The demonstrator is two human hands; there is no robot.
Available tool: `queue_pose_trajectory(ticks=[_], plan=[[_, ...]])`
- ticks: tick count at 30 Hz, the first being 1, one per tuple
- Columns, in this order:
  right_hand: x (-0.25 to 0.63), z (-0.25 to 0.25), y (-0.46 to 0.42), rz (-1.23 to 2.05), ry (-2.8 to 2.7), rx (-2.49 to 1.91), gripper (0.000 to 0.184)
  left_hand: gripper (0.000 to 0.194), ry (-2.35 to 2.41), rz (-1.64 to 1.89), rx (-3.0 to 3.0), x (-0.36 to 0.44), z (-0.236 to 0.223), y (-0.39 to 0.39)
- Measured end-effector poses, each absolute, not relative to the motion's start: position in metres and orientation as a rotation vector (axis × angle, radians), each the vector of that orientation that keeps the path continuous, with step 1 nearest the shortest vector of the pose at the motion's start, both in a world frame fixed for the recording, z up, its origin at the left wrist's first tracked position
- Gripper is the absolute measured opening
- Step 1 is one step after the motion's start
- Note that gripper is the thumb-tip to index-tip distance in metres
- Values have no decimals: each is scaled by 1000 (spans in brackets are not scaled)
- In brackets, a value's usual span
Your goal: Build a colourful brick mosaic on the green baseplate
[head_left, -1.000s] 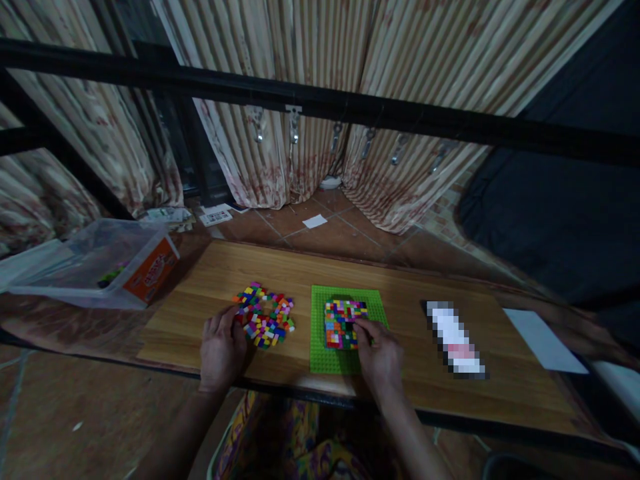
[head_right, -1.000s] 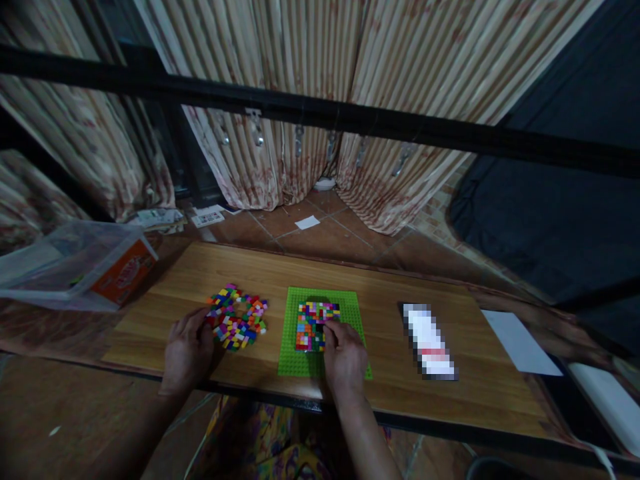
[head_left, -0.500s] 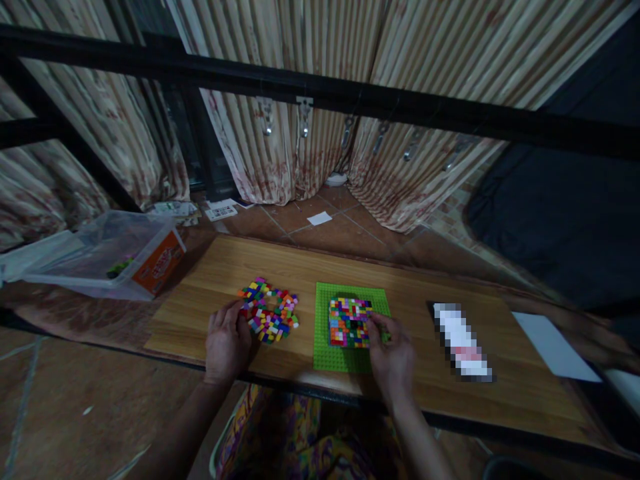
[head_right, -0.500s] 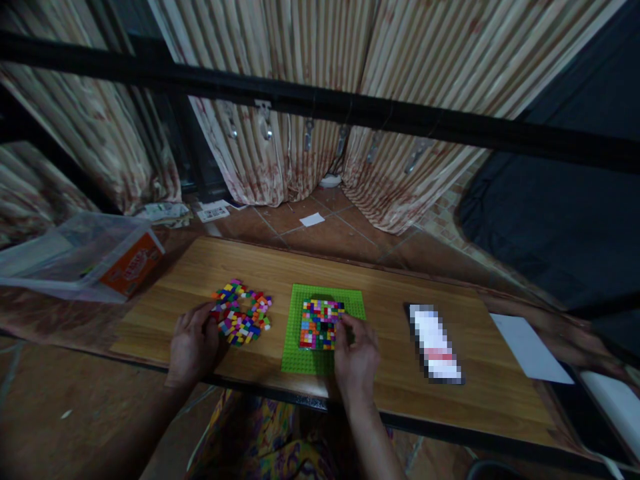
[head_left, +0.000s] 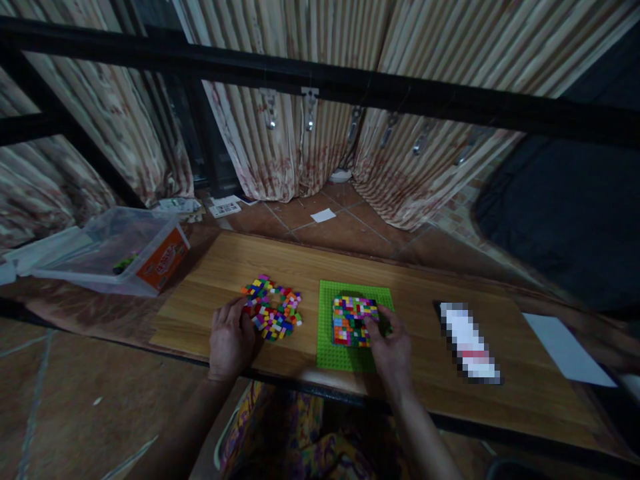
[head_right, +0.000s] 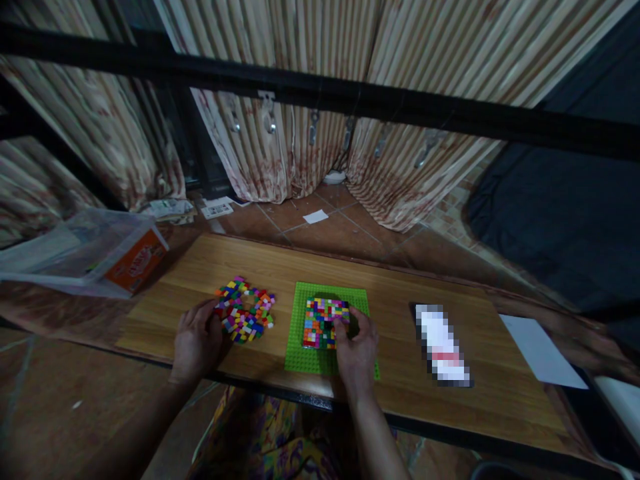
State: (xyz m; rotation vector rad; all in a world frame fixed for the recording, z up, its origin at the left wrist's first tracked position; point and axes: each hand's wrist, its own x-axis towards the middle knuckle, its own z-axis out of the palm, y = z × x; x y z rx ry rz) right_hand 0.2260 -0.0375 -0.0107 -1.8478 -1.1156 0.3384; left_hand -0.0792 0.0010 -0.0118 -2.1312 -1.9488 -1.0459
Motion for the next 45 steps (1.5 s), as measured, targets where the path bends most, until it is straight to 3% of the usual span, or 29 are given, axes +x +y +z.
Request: queue_pose_trajectory(ticks=[18,22,25,31,45], plan=[[222,1,-42,398,-1061,-1801,56,30,-1948,-1115,-2117,-79,-16,0],[201,22,-56,203,-1159,-1712,39,30,-1956,-1144,-2125,-80,-18,0],[170,30,-66,344,-1417,-1579,26,31,-1986,-1161,-2125,-79,-19,-1],[108,14,-63,508,-1748,-1544,21,30,-1995,-1153,-2130,-77,-18,-3],[87,2,-43,371,-1926,-1637,31,28,-2013,-1162,-2126,-77,-17,-4]])
